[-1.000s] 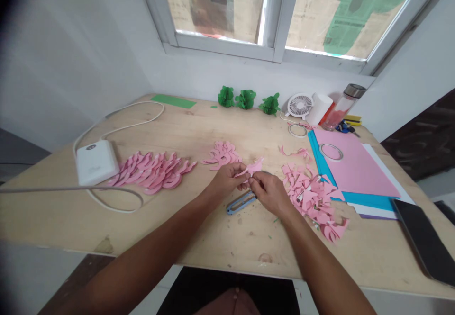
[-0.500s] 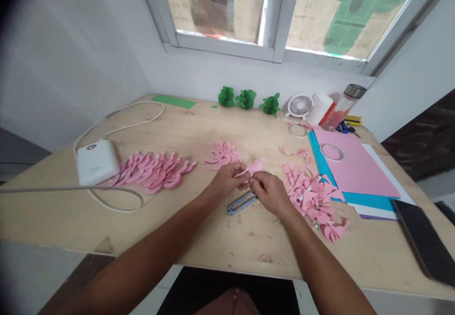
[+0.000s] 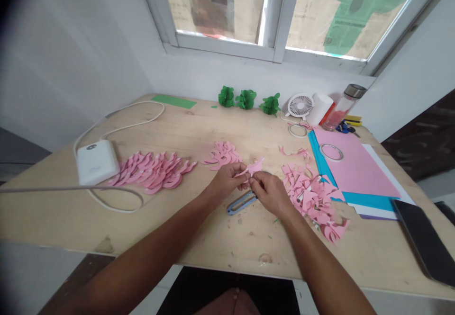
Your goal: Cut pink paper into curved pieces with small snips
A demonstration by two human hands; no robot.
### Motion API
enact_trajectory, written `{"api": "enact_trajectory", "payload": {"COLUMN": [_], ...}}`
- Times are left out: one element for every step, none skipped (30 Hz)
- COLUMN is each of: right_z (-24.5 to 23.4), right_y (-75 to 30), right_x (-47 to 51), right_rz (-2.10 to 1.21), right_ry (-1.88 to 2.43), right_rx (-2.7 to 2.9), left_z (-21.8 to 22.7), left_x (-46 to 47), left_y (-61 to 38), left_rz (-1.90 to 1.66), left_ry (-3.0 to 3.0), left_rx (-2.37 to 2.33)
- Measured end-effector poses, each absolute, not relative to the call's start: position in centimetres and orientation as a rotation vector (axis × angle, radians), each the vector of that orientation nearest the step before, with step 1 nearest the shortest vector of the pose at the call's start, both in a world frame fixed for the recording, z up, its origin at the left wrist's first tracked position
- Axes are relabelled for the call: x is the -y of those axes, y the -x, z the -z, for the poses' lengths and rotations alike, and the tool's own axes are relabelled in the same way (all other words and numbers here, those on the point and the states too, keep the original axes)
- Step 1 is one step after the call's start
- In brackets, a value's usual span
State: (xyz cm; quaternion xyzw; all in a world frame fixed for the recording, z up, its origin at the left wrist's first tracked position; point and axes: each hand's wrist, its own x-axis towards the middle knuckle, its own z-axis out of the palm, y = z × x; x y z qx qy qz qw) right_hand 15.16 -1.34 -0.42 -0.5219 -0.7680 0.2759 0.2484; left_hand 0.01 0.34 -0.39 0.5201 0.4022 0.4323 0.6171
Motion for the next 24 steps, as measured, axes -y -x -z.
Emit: {"api": "enact_trajectory", "payload": {"right_z": [0.42, 0.41, 0.39, 0.38, 0.36, 0.35, 0.33, 0.33, 0.33, 0.34, 0.36, 0.38, 0.40, 0.42, 0.43, 0.43, 0.42, 0.42, 0.41, 0.41, 0.42, 0.43, 0.44, 0.46], "right_y": [-15.16, -15.15, -15.15, -15.15, -15.14, -15.13, -15.12, -15.11, -15.10, -15.10, -15.10, -15.10, -15.11, -15.12, -15.13, -15.14, -15.15, -15.15, -15.14, -15.14, -15.14, -15.14, -15.15, -15.15], "right_x": [1.35, 1.36, 1.37, 1.38, 1.39, 1.39, 1.40, 1.40, 1.40, 1.40, 1.39, 1.39, 1.39, 1.39, 1.39, 1.39, 1.39, 1.39, 1.38, 1.37, 1.36, 1.34, 1.33, 1.32], "right_rz": [-0.752, -0.753, -0.754, -0.755, -0.754, -0.752, -0.751, -0.749, -0.749, -0.747, -0.745, -0.743, -0.740, -0.740, -0.740, -0.742, -0.744, -0.742, -0.741, -0.738, -0.737, -0.737, -0.739, -0.741], "right_ry": [1.423, 1.424, 1.426, 1.429, 1.431, 1.431, 1.430, 1.427, 1.425, 1.424, 1.424, 1.425, 1.425, 1.425, 1.424, 1.423, 1.423, 1.424, 1.424, 1.425, 1.427, 1.429, 1.432, 1.433], "right_rx": [2.093, 2.094, 2.095, 2.095, 2.095, 2.095, 2.095, 2.096, 2.096, 2.094, 2.092, 2.089, 2.085, 2.083, 2.080, 2.080, 2.079, 2.079, 2.080, 2.081, 2.082, 2.083, 2.085, 2.088], "left_z": [0.41, 0.44, 0.46, 0.49, 0.51, 0.52, 0.52, 0.52, 0.51, 0.50, 0.49, 0.48, 0.47, 0.47, 0.46, 0.45, 0.44, 0.42, 0.41, 0.41, 0.41, 0.43, 0.46, 0.49], "left_x": [-0.34, -0.35, -0.36, -0.37, -0.39, -0.40, -0.41, -0.42, -0.41, -0.40, -0.39, -0.38, -0.36, -0.35, -0.34, -0.32, -0.31, -0.29, -0.28, -0.28, -0.28, -0.28, -0.30, -0.32], "left_y": [0.00, 0.01, 0.02, 0.02, 0.02, 0.02, 0.01, 0.01, 0.00, -0.01, -0.02, -0.03, -0.04, -0.04, -0.04, -0.04, -0.04, -0.03, -0.03, -0.02, -0.01, 0.00, 0.01, 0.02], "left_rz": [-0.997, -0.998, -0.999, -0.998, -0.996, -0.993, -0.991, -0.990, -0.991, -0.993, -0.996, -0.999, -0.999, -0.999, -0.997, -0.996, -0.995, -0.995, -0.995, -0.996, -0.997, -0.996, -0.995, -0.996], "left_ry": [-1.202, -1.205, -1.206, -1.207, -1.207, -1.204, -1.197, -1.188, -1.179, -1.173, -1.170, -1.172, -1.177, -1.183, -1.187, -1.189, -1.190, -1.188, -1.187, -1.186, -1.187, -1.189, -1.194, -1.200], "left_rx": [-0.928, -0.929, -0.929, -0.929, -0.930, -0.930, -0.928, -0.925, -0.922, -0.920, -0.919, -0.923, -0.930, -0.936, -0.942, -0.946, -0.946, -0.944, -0.940, -0.935, -0.931, -0.929, -0.931, -0.937]}}
